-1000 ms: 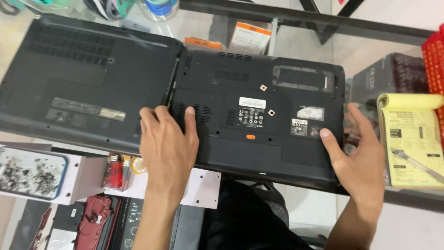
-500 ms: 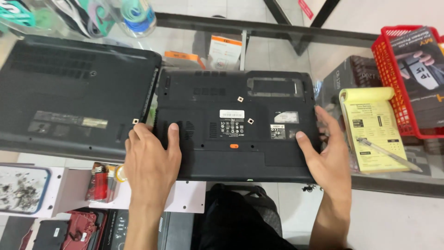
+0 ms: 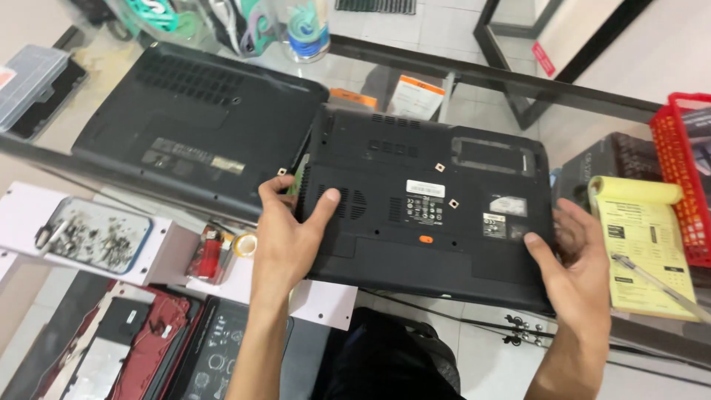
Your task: Repairing and disassembling laptop computers on a professional workbench.
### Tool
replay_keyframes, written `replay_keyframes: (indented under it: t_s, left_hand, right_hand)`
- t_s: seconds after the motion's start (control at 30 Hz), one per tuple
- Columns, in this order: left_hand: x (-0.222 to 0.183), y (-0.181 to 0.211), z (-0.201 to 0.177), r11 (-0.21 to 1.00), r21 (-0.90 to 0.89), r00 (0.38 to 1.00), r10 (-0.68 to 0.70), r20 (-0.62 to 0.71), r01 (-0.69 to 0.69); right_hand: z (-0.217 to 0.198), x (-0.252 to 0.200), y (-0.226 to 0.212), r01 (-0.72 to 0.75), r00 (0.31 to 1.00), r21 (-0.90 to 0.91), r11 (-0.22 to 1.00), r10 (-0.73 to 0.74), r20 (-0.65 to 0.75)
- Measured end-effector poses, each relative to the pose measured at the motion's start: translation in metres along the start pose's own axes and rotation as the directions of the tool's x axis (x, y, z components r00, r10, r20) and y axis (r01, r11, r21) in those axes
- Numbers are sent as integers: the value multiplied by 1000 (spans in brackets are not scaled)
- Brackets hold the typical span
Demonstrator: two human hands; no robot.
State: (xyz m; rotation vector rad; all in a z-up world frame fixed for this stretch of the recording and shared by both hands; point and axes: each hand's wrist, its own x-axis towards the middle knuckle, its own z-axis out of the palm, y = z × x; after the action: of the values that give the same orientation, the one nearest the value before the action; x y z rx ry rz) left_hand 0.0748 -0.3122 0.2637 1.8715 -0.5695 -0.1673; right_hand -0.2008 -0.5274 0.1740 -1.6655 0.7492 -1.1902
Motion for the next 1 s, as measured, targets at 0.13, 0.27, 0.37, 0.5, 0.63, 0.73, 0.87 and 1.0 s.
replay_keyframes:
  t_s: [0.13,0.27,0.37,0.5,0.63,0.73,0.87,1.0]
  left_hand:
    - [-4,-22,0,993,-24,993,119,0,-119]
    - [-13,-12,-4,983,-166,997,81,-4,-80]
    - [-24,-7,-9,970,-231,997,68,-24,-71]
    - [-31,-3,-23,960,-278,998,18,-52,-32]
    - [-46,-14,-53,972,-203,988,90,-127,-115]
    - [-69,-26,-79,975,-195,971,63,-232,-109]
    - [-110,-43,-118,960,-268,922,-29,-385,-82]
    - [-168,-72,-149,974,-219,801,-85,-593,-59]
  right_hand:
    - [-2,2,4,-65,998,-60,996,64,-18]
    - [-2,8,4,9,1000,-21,1000,-9,-29]
    - [4,10,-15,-44,999,98,994,47,-20]
    - [7,12,-22,-80,993,167,983,64,99]
    - [27,10,-47,-38,974,207,977,-10,224]
    - [54,-2,-77,-77,957,188,979,20,288]
    - [99,-12,-108,34,895,276,960,-153,420]
    - [139,-32,-102,101,780,382,919,-312,543]
